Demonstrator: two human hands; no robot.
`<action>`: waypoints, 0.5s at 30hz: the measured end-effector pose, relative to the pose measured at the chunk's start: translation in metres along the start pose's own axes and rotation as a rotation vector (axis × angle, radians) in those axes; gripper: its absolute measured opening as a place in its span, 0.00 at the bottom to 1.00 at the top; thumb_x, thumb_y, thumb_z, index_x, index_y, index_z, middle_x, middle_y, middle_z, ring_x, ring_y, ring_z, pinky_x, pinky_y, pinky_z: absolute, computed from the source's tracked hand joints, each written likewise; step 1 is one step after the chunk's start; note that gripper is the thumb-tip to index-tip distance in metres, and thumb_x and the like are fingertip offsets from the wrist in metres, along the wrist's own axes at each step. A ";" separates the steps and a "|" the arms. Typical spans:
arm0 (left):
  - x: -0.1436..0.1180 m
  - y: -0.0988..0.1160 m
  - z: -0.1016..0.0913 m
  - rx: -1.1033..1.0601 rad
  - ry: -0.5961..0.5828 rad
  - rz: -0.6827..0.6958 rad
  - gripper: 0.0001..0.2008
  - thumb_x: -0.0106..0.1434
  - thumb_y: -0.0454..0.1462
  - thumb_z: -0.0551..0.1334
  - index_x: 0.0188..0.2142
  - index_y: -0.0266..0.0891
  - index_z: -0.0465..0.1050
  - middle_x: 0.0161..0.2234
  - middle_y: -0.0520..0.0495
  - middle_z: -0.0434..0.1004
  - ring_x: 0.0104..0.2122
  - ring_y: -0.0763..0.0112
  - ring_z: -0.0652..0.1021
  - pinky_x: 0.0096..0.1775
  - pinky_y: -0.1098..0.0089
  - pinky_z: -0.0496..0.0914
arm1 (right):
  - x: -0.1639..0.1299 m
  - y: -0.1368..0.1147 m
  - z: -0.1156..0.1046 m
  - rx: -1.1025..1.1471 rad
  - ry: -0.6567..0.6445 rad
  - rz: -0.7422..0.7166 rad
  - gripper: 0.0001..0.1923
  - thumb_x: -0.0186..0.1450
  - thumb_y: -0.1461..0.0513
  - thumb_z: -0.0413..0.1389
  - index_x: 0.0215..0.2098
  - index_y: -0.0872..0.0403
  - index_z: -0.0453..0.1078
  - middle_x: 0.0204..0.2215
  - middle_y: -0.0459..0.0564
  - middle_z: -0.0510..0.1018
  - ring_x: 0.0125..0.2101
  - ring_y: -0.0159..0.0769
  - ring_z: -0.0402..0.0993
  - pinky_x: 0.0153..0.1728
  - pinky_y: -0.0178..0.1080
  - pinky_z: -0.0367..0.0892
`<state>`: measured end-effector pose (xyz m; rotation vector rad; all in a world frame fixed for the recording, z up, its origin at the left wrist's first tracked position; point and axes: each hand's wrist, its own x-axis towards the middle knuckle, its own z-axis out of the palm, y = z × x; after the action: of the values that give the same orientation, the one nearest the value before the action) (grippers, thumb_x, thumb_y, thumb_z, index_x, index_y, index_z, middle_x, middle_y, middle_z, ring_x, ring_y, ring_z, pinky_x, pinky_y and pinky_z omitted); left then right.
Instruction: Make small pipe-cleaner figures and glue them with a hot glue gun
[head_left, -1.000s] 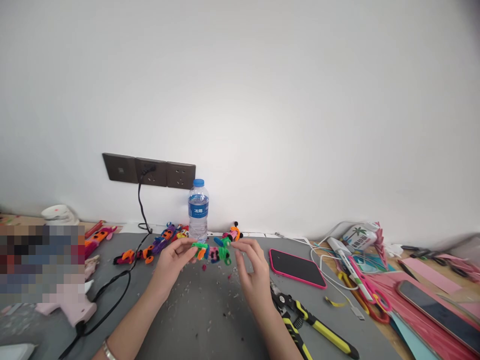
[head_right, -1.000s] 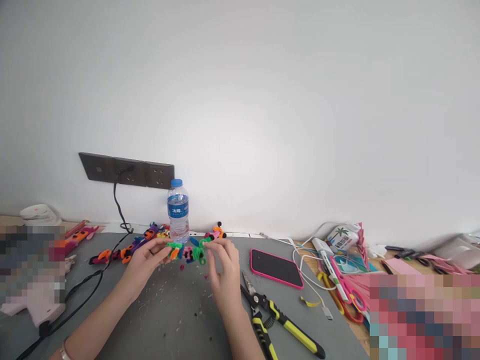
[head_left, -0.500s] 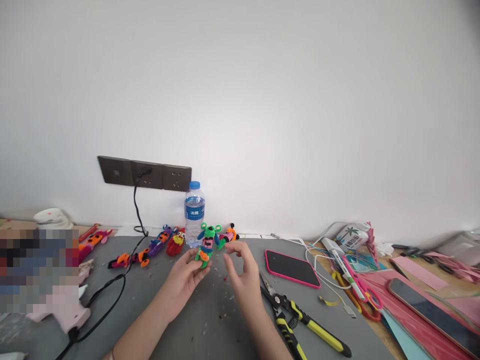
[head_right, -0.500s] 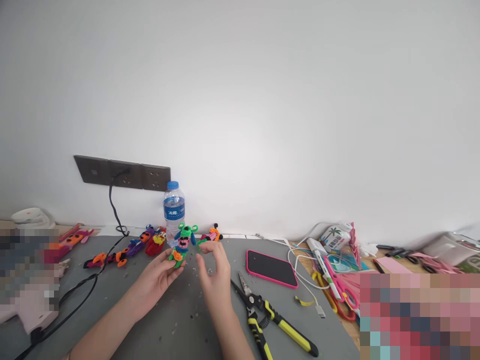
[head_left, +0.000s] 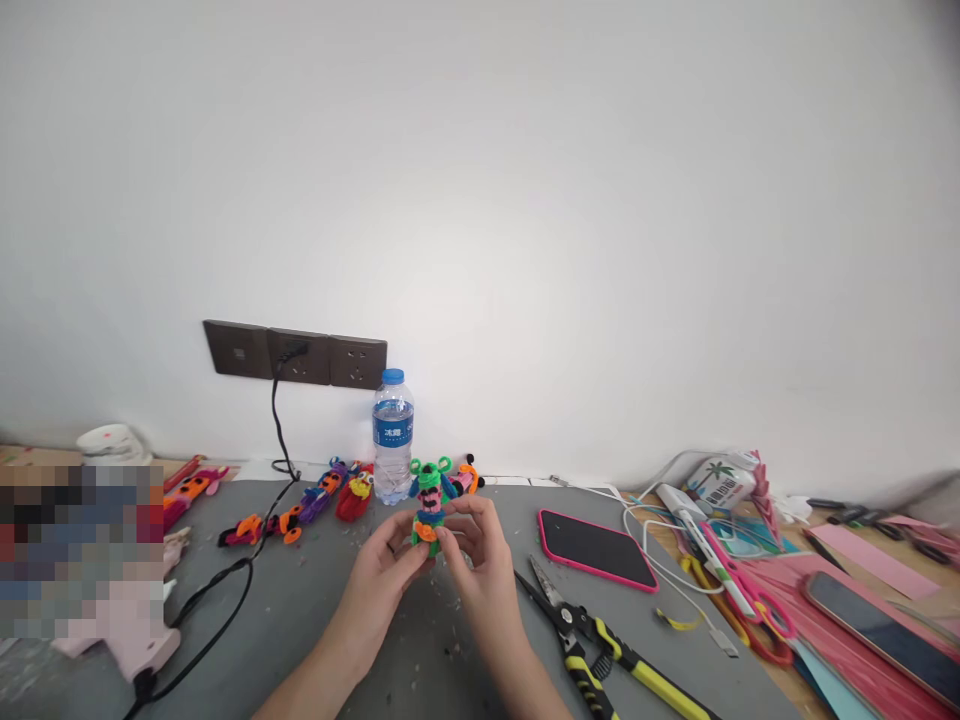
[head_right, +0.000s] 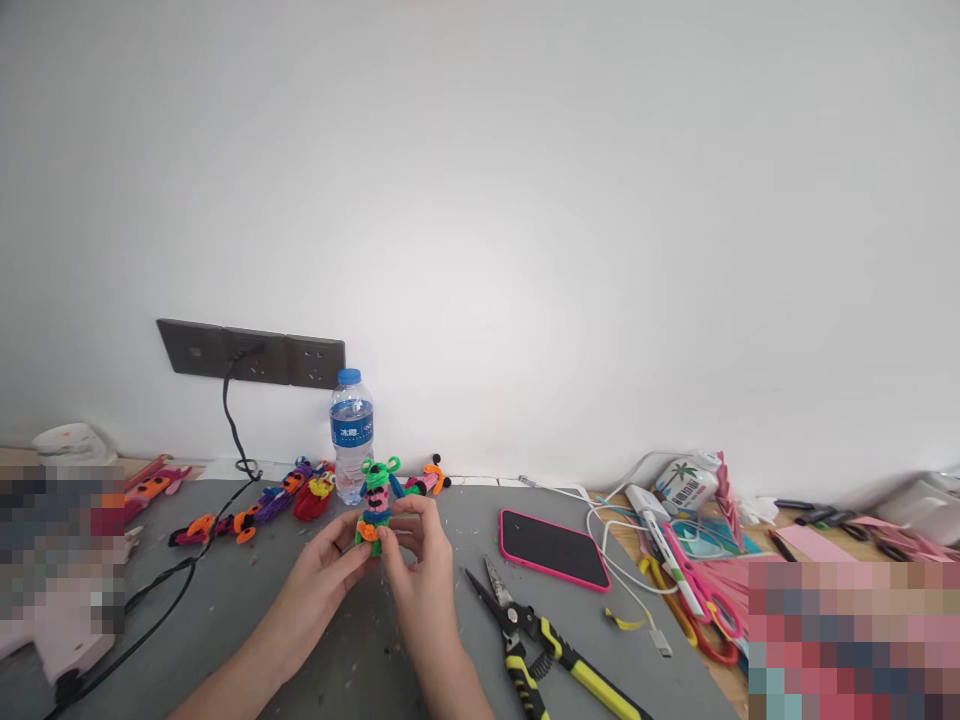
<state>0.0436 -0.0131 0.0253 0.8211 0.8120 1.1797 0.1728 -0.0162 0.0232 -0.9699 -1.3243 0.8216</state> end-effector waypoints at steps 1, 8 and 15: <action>0.000 0.001 0.001 0.014 0.000 0.014 0.17 0.53 0.42 0.71 0.42 0.42 0.77 0.47 0.43 0.78 0.50 0.57 0.74 0.47 0.65 0.71 | 0.000 0.000 0.000 -0.007 -0.011 -0.003 0.07 0.67 0.58 0.55 0.42 0.50 0.64 0.36 0.51 0.78 0.36 0.37 0.79 0.33 0.36 0.75; 0.001 -0.001 -0.002 0.052 -0.028 0.064 0.17 0.54 0.42 0.71 0.42 0.41 0.76 0.49 0.42 0.77 0.50 0.56 0.75 0.46 0.66 0.72 | 0.000 -0.001 -0.002 -0.030 -0.036 -0.011 0.07 0.67 0.60 0.54 0.43 0.51 0.66 0.38 0.52 0.77 0.38 0.38 0.78 0.33 0.36 0.75; 0.001 -0.001 -0.005 -0.007 -0.034 -0.046 0.19 0.53 0.42 0.71 0.44 0.43 0.77 0.50 0.44 0.76 0.50 0.57 0.75 0.44 0.66 0.74 | 0.000 -0.002 -0.003 -0.069 -0.041 -0.066 0.09 0.67 0.61 0.53 0.46 0.50 0.67 0.40 0.52 0.78 0.38 0.37 0.78 0.36 0.37 0.76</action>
<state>0.0399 -0.0122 0.0217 0.8113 0.7944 1.1247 0.1760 -0.0175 0.0247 -0.9627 -1.4205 0.7522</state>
